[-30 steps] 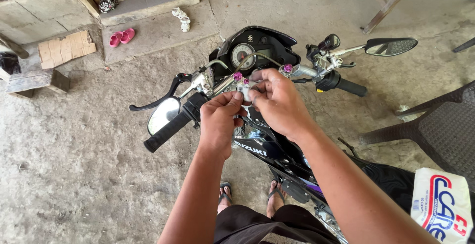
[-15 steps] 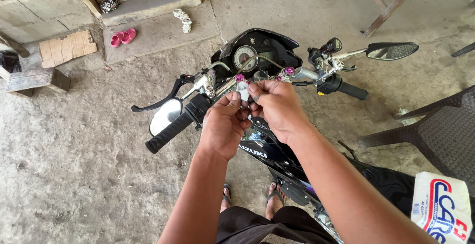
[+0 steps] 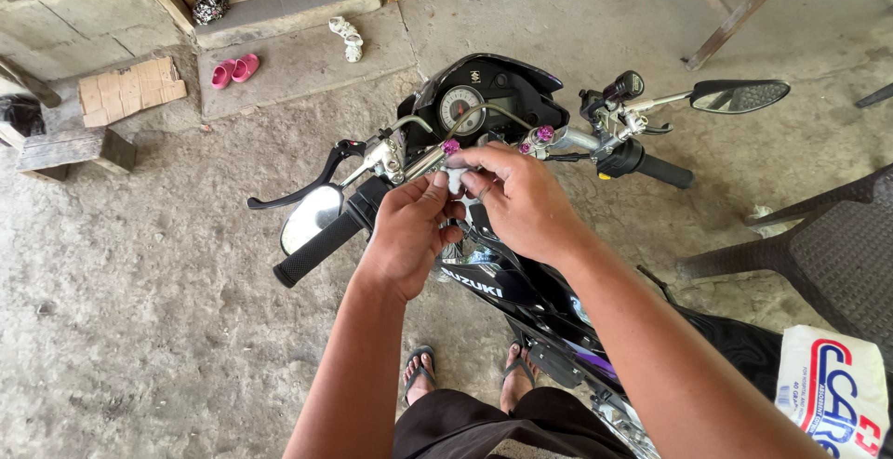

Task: The person uses a wrench to tighten bolts on the motorcycle handlebar area. They repeatedly loosen and retighten fasteners near the instrument cluster and handlebar stem, then wipe the area with a cloth. The motorcycle remains stationary throughout.

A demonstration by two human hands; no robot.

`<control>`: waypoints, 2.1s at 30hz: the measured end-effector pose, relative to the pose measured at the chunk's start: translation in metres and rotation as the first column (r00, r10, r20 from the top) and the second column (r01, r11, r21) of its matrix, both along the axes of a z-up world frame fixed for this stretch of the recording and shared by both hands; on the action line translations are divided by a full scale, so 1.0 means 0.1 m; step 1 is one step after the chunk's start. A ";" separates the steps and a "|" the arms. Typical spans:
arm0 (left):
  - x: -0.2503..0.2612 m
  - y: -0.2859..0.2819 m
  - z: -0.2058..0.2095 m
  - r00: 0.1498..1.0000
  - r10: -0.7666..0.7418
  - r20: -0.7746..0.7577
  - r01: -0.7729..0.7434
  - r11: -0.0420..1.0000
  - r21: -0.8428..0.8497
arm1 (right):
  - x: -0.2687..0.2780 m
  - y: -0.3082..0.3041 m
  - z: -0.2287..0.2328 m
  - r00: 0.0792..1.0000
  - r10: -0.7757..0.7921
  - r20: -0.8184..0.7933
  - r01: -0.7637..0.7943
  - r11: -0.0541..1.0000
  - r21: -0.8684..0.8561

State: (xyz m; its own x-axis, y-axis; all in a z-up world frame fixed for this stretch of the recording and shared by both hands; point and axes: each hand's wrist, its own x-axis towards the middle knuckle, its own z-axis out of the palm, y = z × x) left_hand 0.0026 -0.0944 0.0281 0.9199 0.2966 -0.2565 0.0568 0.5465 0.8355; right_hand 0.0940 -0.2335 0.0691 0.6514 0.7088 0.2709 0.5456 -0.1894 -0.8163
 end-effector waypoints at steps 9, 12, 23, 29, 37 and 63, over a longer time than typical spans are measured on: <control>0.00 -0.03 -0.01 0.999 0.020 0.029 -0.018 0.998 -0.054 | -0.06 0.04 -0.05 0.983 0.006 -0.184 0.011 0.996 0.094; 0.00 -0.04 -0.05 0.997 0.025 0.067 -0.020 0.997 -0.081 | -0.05 0.06 -0.12 0.977 -0.022 -0.213 0.048 0.992 0.117; -0.06 -0.15 0.16 0.980 0.197 0.002 -0.194 0.968 0.160 | 0.04 0.03 -0.20 0.981 -0.099 -0.168 0.109 0.993 0.053; -0.11 -0.14 0.12 0.991 0.131 -0.027 -0.121 0.965 0.233 | 0.08 0.01 -0.21 0.965 -0.063 -0.254 0.072 0.997 0.025; -0.10 -0.20 -0.18 0.992 0.107 -0.065 -0.111 0.991 -0.074 | 0.05 -0.11 -0.30 0.983 0.028 0.181 -0.043 0.996 0.077; -0.32 0.44 -0.36 0.560 0.828 0.035 -0.148 0.058 0.987 | 0.65 0.78 -0.95 0.807 0.214 0.551 -0.218 0.974 -0.059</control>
State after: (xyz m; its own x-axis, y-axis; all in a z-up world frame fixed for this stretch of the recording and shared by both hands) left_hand -0.0297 -0.0499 -0.0076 0.2624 0.9218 0.2855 0.6319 -0.3877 0.6711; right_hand 0.1594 -0.1558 -0.0257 0.2219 0.8101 0.5426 0.9298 -0.0083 -0.3680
